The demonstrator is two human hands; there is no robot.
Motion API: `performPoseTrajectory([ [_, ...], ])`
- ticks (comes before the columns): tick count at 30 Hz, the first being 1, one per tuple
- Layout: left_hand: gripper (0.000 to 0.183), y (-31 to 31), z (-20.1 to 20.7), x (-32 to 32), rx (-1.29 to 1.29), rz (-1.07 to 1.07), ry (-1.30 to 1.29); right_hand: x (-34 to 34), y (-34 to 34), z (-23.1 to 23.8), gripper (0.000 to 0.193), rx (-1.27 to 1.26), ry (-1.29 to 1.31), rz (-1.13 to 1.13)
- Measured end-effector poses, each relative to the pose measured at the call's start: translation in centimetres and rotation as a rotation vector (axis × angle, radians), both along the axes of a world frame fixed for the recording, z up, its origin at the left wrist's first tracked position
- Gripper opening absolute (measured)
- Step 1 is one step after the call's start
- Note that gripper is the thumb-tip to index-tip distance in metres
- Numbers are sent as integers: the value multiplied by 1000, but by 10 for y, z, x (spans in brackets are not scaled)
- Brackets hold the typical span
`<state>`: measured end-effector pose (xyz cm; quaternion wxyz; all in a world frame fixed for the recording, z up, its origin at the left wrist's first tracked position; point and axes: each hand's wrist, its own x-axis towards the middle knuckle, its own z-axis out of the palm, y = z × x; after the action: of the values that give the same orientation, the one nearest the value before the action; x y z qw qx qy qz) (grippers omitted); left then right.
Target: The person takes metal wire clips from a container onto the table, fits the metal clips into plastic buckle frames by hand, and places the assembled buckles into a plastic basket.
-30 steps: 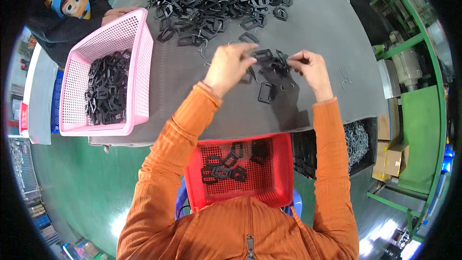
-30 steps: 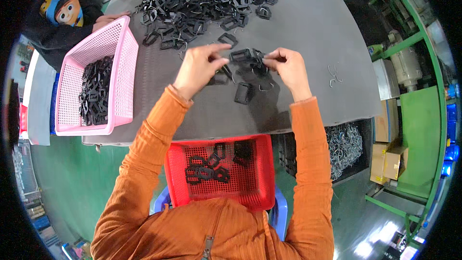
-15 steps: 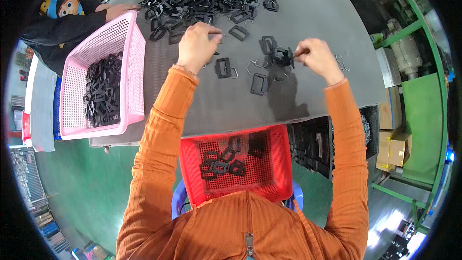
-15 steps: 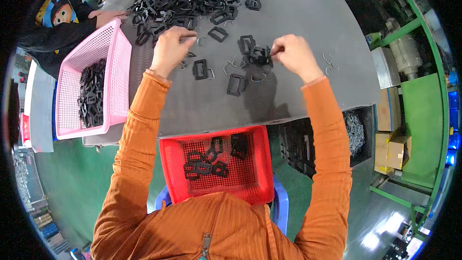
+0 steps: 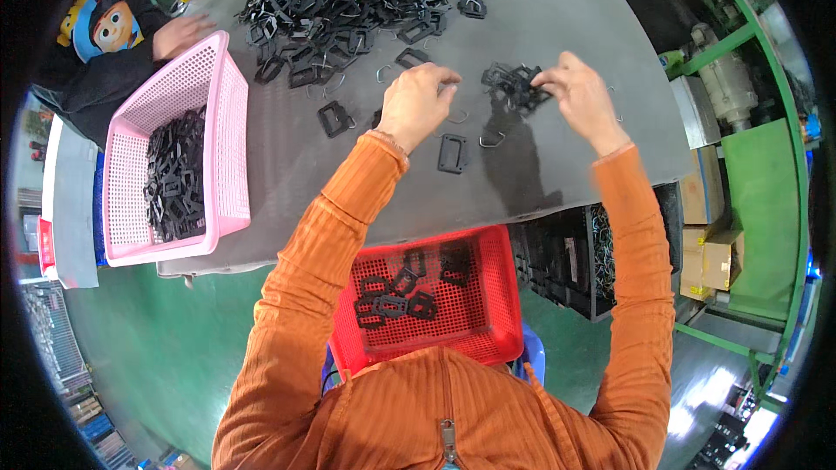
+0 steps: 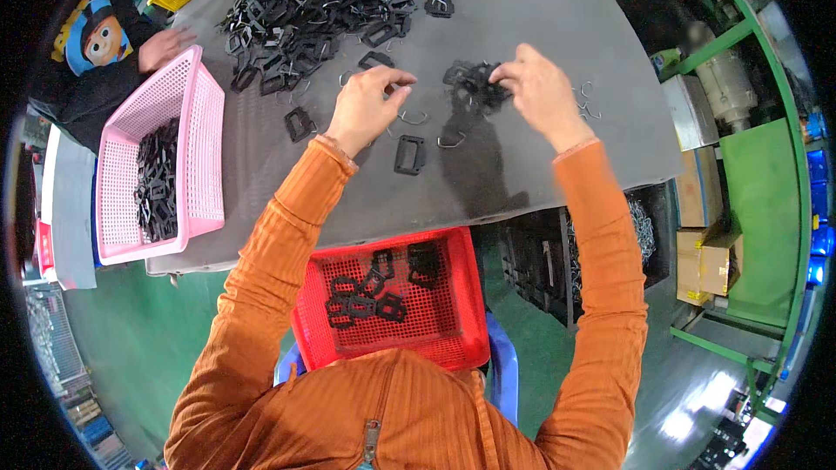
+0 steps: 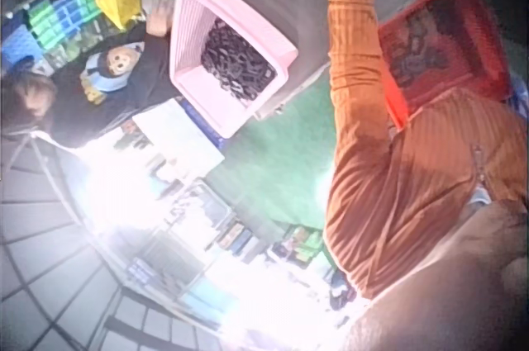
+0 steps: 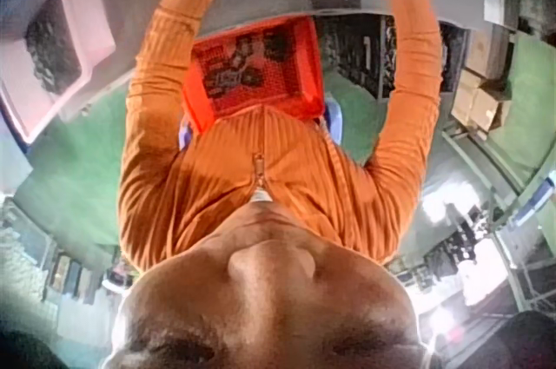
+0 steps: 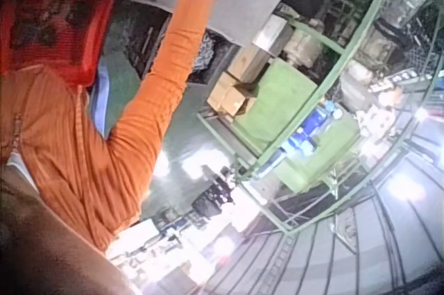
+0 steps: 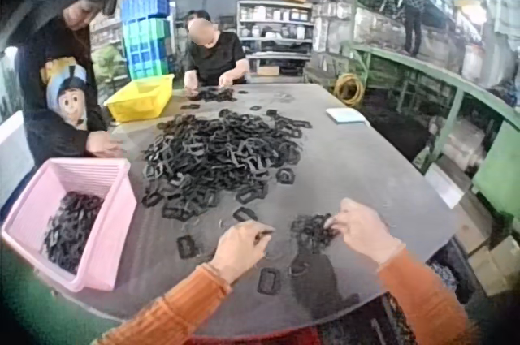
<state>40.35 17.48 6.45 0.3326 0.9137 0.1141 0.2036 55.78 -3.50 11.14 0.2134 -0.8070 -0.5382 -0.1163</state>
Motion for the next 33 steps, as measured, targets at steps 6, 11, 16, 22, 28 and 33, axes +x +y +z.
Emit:
performPoseTrajectory([
  [6, 20, -9, 3, 6, -62, -18, -19, 3, -7, 32, 12, 140, 151, -34],
  [11, 23, -29, 22, 15, -252, -57, -246, -14, 5, 26, 11, 243, 555, -48],
  [16, 32, -32, 38, 20, 75, -74, -510, -16, 25, -3, 14, 338, 693, 12],
  [22, 32, -3, 27, 5, -9, 31, -398, -21, 42, -1, 13, 322, 589, 108],
  [28, 27, 3, 5, 5, -70, -20, -232, -20, 37, 22, 15, 269, 434, -18],
  [33, 27, -22, -6, 11, -72, -87, -98, -13, 27, 12, 20, 491, 965, -73],
])
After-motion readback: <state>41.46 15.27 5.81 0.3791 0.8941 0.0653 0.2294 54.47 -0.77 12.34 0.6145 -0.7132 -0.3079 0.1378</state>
